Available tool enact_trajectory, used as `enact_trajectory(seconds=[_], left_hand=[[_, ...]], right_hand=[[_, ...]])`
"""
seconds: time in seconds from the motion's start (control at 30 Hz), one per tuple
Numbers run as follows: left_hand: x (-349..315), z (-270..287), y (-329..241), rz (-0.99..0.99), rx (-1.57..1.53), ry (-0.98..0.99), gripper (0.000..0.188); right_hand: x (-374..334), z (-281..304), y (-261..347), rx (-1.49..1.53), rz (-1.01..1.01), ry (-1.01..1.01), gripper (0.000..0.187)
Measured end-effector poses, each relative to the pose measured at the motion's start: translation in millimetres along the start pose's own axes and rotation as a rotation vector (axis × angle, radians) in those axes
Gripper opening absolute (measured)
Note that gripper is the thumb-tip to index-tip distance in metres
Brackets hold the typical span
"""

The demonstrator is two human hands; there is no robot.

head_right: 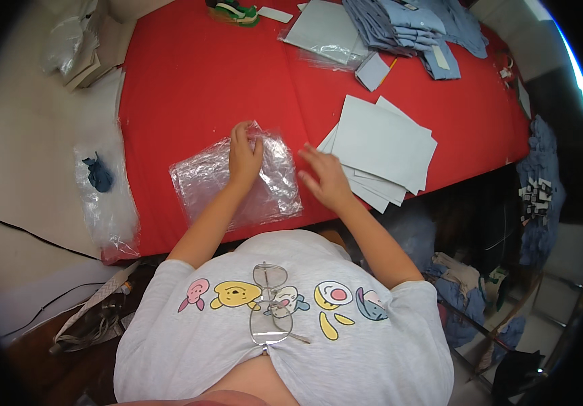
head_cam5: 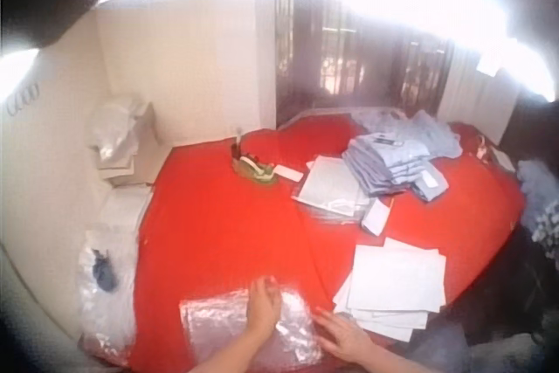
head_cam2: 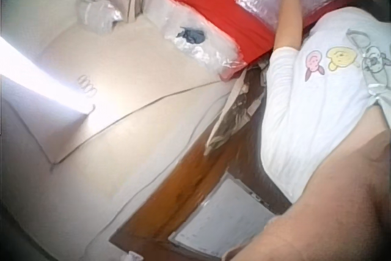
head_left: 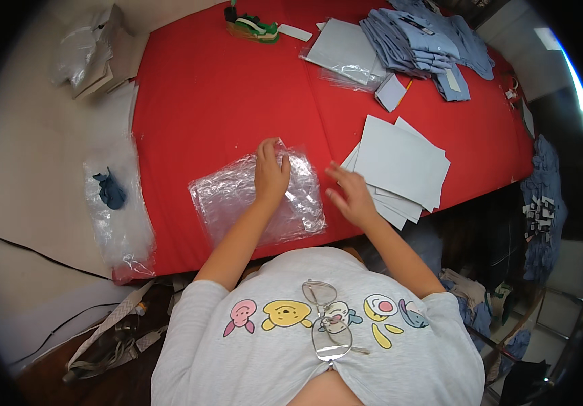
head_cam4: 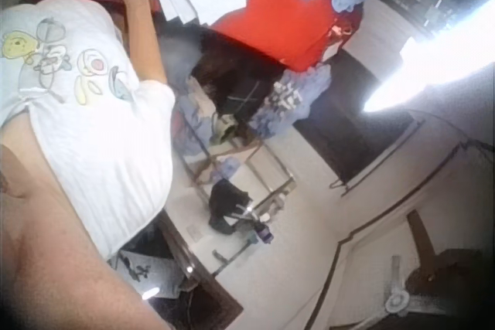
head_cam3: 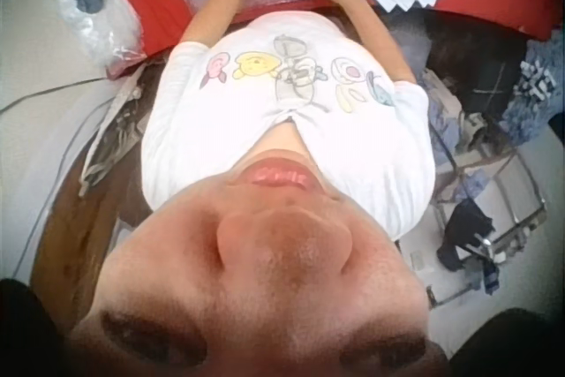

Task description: The person places white paper sheets into clear plastic bags, smooths the bags, and stacks the completed packages on the table.

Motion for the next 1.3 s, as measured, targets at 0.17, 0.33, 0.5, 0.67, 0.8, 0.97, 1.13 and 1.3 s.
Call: enact_trajectory(seconds=[0.17, 0.33, 0.5, 0.67, 0.8, 0.97, 1.13, 1.3], left_hand=[[-64, 15, -28, -0.385, 0.366, 0.349, 0.073], [-91, 1, -13, -0.281, 0.549, 0.438, 0.081], [-96, -2, 12, -0.330, 0.395, 0.327, 0.084], [-104, -29, 29, -0.430, 0.439, 0.198, 0.083], [-111, -22, 20, -0.393, 0.510, 0.090, 0.082], [-124, -10, -2, -0.230, 0.451, -0.087, 0.082], [-145, 12, 1, -0.055, 0.438, -0.171, 0.081], [-155, 35, 2, 0.055, 0.354, -0.250, 0.072]], right_hand=[[122, 46, -91, -0.165, -0.002, -0.280, 0.046], [256, 24, -155, -0.380, 0.094, -0.198, 0.051], [340, -17, -227, -0.621, 0.146, -0.036, 0.050], [402, -18, -262, -0.984, 0.199, 0.082, 0.037], [405, -35, -215, -0.838, 0.262, 0.187, 0.047], [429, -41, -236, -0.960, 0.287, 0.263, 0.054], [425, -47, -207, -0.872, 0.218, 0.252, 0.052], [410, -43, -200, -1.012, 0.194, 0.301, 0.041]])
Point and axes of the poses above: each hand's wrist, its own x-axis towards the middle knuckle, its own z-axis out of the back of the hand, y = z × x, the point moved 4 cm from there along x, towards the middle knuckle, and after that the axes turned 1 degree about -z, right-handed, at the moved point
